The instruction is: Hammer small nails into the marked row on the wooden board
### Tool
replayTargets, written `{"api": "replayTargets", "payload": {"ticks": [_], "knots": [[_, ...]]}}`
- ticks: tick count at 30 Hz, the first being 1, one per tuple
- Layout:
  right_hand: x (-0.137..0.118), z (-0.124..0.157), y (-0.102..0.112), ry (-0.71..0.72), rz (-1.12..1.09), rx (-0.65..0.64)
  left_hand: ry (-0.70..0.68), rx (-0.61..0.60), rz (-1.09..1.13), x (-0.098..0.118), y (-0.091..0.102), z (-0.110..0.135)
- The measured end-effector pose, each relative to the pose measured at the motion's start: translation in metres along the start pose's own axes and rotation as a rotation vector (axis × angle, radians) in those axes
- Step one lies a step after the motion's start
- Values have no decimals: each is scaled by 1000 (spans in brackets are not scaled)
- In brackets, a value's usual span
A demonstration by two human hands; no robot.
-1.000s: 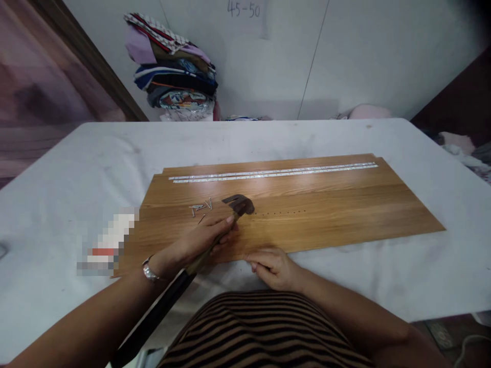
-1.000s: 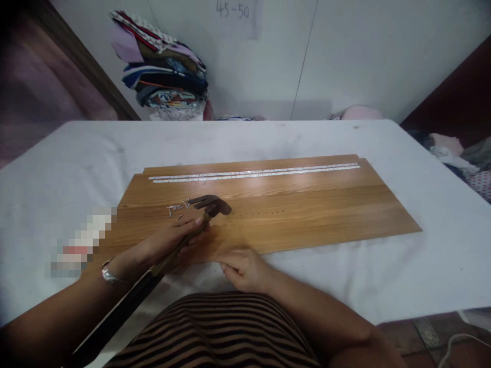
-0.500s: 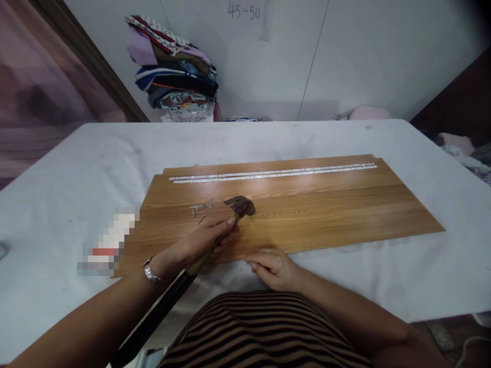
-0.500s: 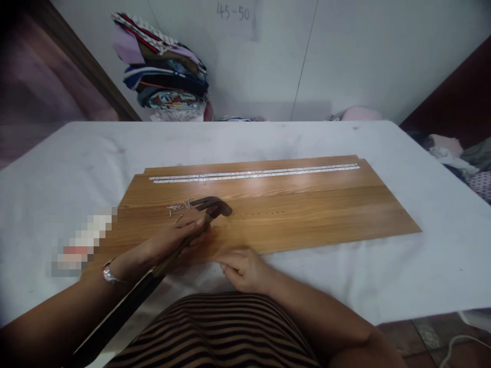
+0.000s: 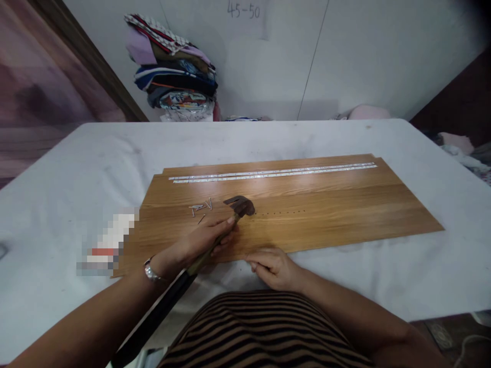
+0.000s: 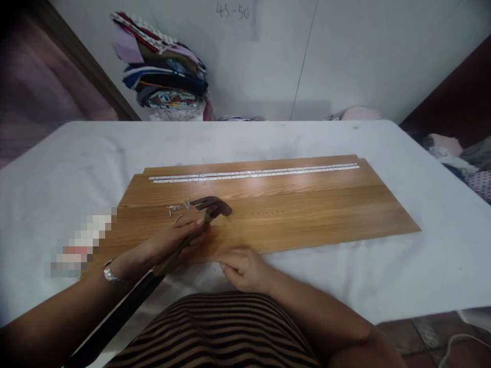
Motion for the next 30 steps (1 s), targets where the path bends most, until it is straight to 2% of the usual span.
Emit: {"api": "replayTargets", "payload": {"ticks": [10, 15, 22, 30], "knots": [[1, 2, -2, -2, 4, -16, 19, 13, 31, 0, 3, 1], [1, 1, -1, -4, 14, -16, 26, -22, 51, -4, 3, -2], [1, 2, -1, 14, 5, -2, 46, 8, 65, 0, 3, 3], [1, 2, -2, -5, 13, -23, -5, -6, 11, 0, 1, 0]]}}
Point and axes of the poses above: each hand's wrist, its own z-axis away from the middle knuckle, its own y-axis out of the back of the hand, x = y × z, the point moved 6 cm from there along -z, towards the middle knuckle, and after that the axes turned 15 degrees about y, right-handed, at the moved point
